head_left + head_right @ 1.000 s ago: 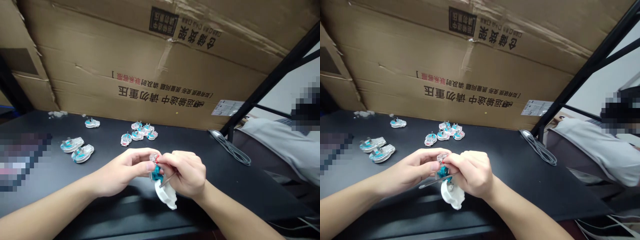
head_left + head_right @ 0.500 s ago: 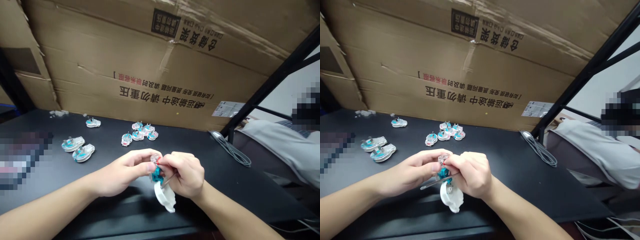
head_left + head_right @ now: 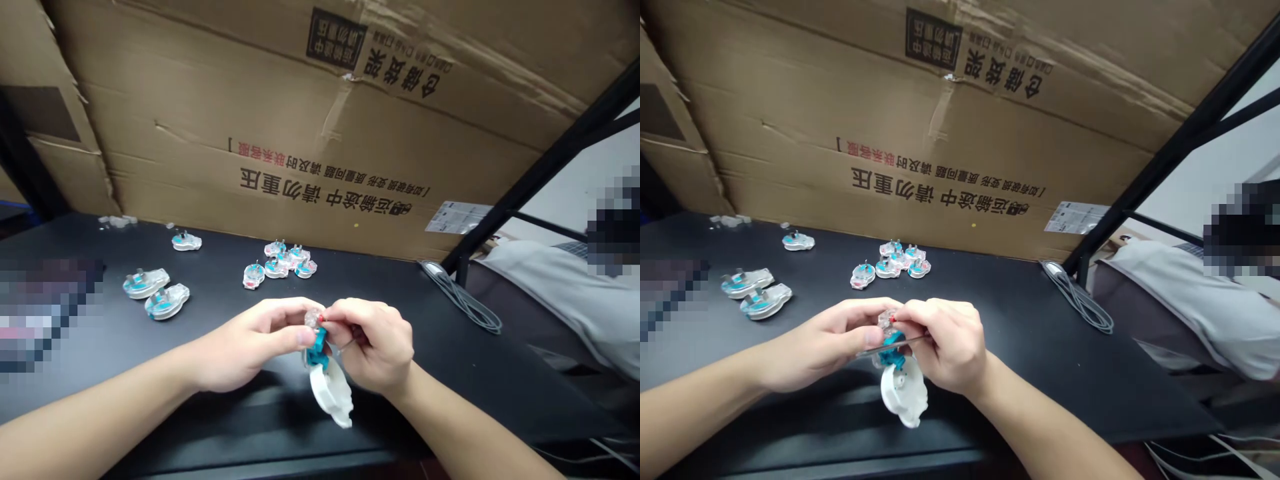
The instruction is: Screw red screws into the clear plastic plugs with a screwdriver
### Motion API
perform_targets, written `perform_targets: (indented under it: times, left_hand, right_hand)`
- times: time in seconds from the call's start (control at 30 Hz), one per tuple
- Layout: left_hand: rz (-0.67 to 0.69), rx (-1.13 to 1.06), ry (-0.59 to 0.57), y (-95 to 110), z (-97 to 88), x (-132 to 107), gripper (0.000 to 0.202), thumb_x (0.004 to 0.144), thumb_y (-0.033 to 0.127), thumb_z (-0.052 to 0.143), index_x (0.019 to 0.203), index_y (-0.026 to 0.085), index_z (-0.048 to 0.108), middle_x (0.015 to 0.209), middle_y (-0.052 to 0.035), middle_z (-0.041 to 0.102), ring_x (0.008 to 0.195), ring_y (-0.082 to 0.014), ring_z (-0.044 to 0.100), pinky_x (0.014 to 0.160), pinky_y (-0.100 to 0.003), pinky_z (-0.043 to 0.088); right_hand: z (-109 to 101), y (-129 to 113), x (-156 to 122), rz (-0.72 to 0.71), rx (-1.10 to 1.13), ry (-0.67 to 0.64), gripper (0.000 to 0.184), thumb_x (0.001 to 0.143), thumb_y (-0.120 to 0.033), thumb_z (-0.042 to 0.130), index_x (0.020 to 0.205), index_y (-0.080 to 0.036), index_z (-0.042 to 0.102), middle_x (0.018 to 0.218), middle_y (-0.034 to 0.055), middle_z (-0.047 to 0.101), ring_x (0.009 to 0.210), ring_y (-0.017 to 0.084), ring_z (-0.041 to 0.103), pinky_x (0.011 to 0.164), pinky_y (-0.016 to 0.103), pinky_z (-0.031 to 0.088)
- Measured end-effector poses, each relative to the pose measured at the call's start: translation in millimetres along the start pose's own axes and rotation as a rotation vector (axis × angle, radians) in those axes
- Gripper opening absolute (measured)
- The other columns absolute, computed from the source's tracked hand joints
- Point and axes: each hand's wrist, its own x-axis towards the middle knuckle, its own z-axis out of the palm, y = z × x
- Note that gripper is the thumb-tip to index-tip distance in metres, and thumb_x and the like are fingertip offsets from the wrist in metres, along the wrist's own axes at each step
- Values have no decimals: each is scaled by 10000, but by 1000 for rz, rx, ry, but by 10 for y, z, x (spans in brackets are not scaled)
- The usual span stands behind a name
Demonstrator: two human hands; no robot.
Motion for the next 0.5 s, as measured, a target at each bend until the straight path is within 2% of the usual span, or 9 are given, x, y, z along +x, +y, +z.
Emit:
perform_targets:
  times: [0.33, 0.5]
  left_hand:
    - [18, 18, 20, 54, 19, 16, 113, 941, 281, 588, 945, 173, 623, 934, -8, 568, 908, -142, 505, 844, -246, 411]
    - [26, 27, 12, 41, 22, 6, 134, 946, 303, 583, 949, 176, 625, 941, -12, 562, 921, -151, 501, 869, -262, 405]
  right_hand:
    - [30, 13, -8, -51, 24, 6, 173, 868, -45, 577, 977, -175, 612, 672, 4, 668, 492, 97, 548, 481, 222, 452]
    - [39, 5, -27, -52, 5, 20, 166, 880, -60, 562, 979, -186, 605, 686, 1, 681, 491, 98, 559, 482, 219, 459]
